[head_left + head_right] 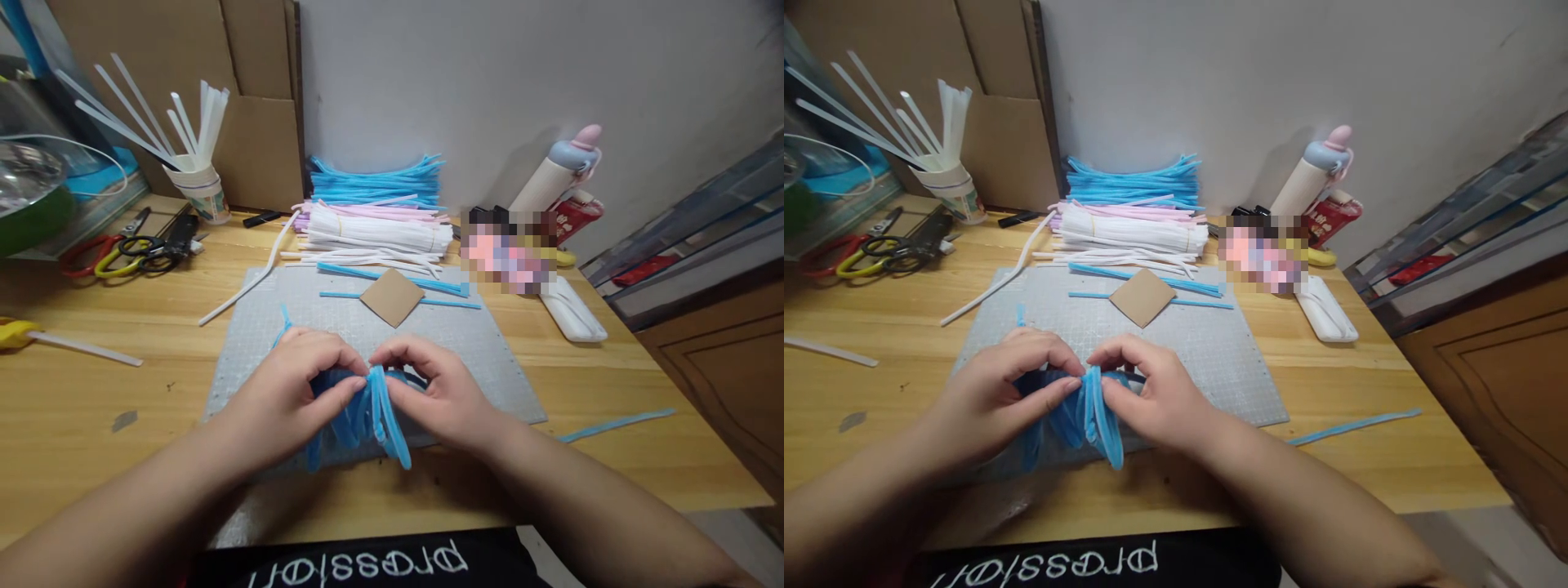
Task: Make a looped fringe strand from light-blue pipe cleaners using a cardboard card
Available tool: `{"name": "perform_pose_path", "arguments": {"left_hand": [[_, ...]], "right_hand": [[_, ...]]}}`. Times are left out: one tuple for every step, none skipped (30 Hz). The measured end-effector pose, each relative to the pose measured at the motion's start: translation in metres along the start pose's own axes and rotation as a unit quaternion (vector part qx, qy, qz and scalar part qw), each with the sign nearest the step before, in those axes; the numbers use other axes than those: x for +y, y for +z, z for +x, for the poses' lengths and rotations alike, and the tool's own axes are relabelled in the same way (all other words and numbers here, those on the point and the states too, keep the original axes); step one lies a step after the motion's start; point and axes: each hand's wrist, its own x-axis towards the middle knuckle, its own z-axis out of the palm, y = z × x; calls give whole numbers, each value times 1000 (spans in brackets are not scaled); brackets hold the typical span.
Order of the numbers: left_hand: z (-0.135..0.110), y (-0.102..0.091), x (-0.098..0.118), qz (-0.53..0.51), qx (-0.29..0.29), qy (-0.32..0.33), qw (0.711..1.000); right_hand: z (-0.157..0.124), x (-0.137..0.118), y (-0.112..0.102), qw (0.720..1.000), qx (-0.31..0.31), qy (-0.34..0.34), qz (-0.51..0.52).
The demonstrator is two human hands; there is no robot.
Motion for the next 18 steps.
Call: {"name": "perform_pose_path", "arguments": {"left_hand": [[0,0,0,4,2,7,1000],[-1,1,0,7,3,13,1000],[-1,1,0,9,5,19,1000],[-2,2,0,10,7,24,1000],[-2,2,0,9,10,26,1000],[-3,3,0,6,13,27,1000],[-3,3,0,3,17,25,1000],[-3,3,0,-1,20,21,1000],[-3,3,0,-5,22,19,1000],[-3,3,0,-9,24,17,1000],[-3,3,1,-12,27,17,999],[-3,2,1,-14,31,17,999],[-3,2,1,-15,36,17,999],[-3,1,1,-14,40,17,999],[-3,1,2,-12,45,17,999],[-3,0,2,-9,48,17,999],[-3,0,2,-7,50,17,999],[-3,0,2,-5,50,18,999]], "right_hand": [[0,-2,-1,1000,-4,16,14],[1,-3,-2,999,-4,32,29],[1,-4,-2,998,-1,45,40],[2,-5,-2,998,1,53,44],[2,-5,-2,998,2,54,42],[2,-5,-1,998,2,46,36],[1,-5,-1,999,1,27,30],[1,-5,-1,1000,-1,2,24],[0,-6,-1,1000,-2,-21,19],[0,-6,-1,999,5,-35,13],[0,-7,-2,999,17,-35,9],[-1,-8,-3,999,31,-22,9],[-1,-10,-4,999,39,0,8],[0,-12,-6,999,40,25,4],[0,-14,-7,998,31,46,-4],[0,-15,-8,998,13,60,-16],[0,-17,-9,997,-7,68,-31],[-1,-18,-10,997,-17,69,-43]]}}
